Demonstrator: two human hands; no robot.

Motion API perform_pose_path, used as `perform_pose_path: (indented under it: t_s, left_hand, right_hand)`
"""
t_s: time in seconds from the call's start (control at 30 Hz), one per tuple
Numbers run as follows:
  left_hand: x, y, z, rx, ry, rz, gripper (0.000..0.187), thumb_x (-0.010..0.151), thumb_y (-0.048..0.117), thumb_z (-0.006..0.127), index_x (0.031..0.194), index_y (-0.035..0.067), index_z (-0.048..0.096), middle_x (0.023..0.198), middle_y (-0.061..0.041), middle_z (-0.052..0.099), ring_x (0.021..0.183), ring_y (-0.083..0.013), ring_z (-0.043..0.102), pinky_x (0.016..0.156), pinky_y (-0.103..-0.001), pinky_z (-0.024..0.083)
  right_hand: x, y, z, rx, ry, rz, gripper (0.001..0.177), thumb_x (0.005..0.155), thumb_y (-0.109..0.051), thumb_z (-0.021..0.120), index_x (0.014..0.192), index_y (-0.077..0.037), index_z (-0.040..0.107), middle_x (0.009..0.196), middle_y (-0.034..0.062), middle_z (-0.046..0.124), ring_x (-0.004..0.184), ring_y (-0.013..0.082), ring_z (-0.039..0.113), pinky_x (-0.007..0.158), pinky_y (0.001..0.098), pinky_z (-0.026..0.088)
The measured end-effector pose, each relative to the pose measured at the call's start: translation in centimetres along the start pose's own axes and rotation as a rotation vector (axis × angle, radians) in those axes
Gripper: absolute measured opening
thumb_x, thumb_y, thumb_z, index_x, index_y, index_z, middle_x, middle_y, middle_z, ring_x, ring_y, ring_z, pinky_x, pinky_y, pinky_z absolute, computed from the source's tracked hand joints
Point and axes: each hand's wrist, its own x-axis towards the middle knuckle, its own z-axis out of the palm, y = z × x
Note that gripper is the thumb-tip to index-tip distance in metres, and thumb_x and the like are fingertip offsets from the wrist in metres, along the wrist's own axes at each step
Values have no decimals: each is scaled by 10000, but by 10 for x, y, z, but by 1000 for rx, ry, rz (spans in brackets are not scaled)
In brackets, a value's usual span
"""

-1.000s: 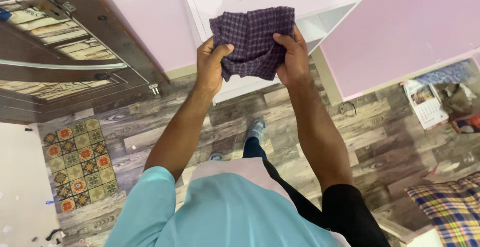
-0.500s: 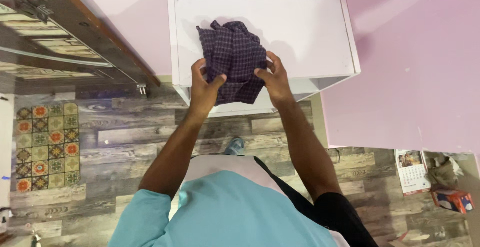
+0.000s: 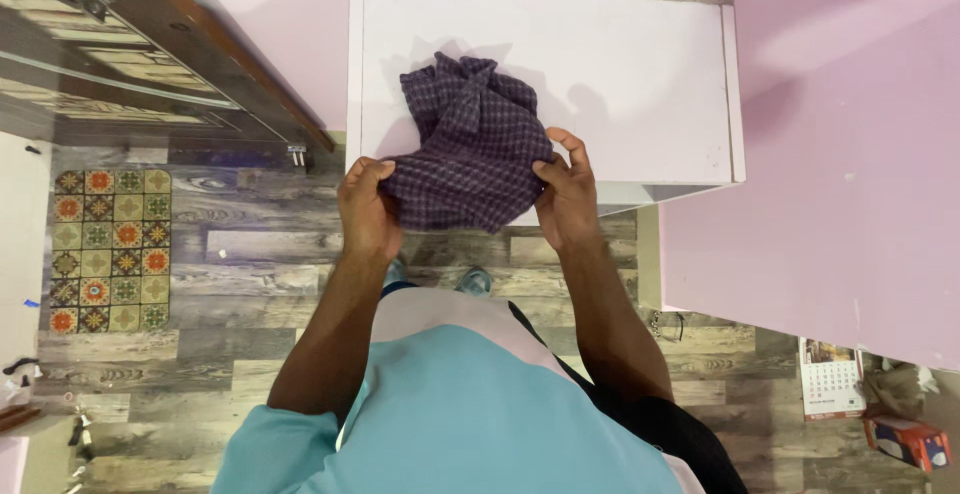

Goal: The person cleans a white shelving unit by wiping the top, sides, and interior shelves with a cloth, and also moves a stool while cleaning.

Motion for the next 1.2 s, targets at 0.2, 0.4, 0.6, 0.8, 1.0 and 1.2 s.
perform_pose_path:
  t_s: [0.2,0.4,0.6,0.8,1.0,1.2]
  left_hand:
    - [7,41,34,47,-7,-10,341,852,-108,628,1126,88,575,1106,-154,660,980,-199,662,844,-333,595]
    - [83,103,132,134,-423,328,503,911,-140,676,1368,28,548,1419,-157,557,1392,-224,554,1247,-388,484]
    - [89,131,164,78,-645,384,426,914,-175,621,1286,30,591,1436,-138,524,1094,-195,554,873,-351,502]
    - [43,87,72,402,-436,2,376,885,-205,534,1167,17,644,1486,-154,513,1239,-184,575,999,-314,548]
    - [18,71,15,456,-427,-189,317,899,-176,562,1121,8,694,1319,-163,643,1172,-157,635,898,-261,554]
    - [23,92,30,267,-448,-264,217,950,-95,599,1123,-10,698,1218,-157,715,1140,-221,688,960,-354,603]
  right_hand:
    - [-2,-21,33,66,-107,-37,291,965,59,539,1234,55,652,1163,141,707,1061,226,677,967,375,576]
    - [46,-101,103,48,-277,-296,496,996,32,532,1491,44,505,1305,134,637,1184,209,653,1065,367,587]
    - [25,-140,133,1,-371,-461,638,984,76,584,1576,-23,367,1367,150,604,1221,208,640,1066,357,589]
    - [-6,-46,89,-113,149,-115,664,880,64,626,1500,33,391,1379,192,543,1153,227,629,963,321,611]
    - [-52,22,62,-56,203,-135,555,904,119,530,1445,40,433,1470,177,475,1183,183,615,962,301,587]
    - [-57,5,58,-38,111,-224,446,1010,52,540,1447,97,460,1512,222,503,1315,259,571,1075,372,549]
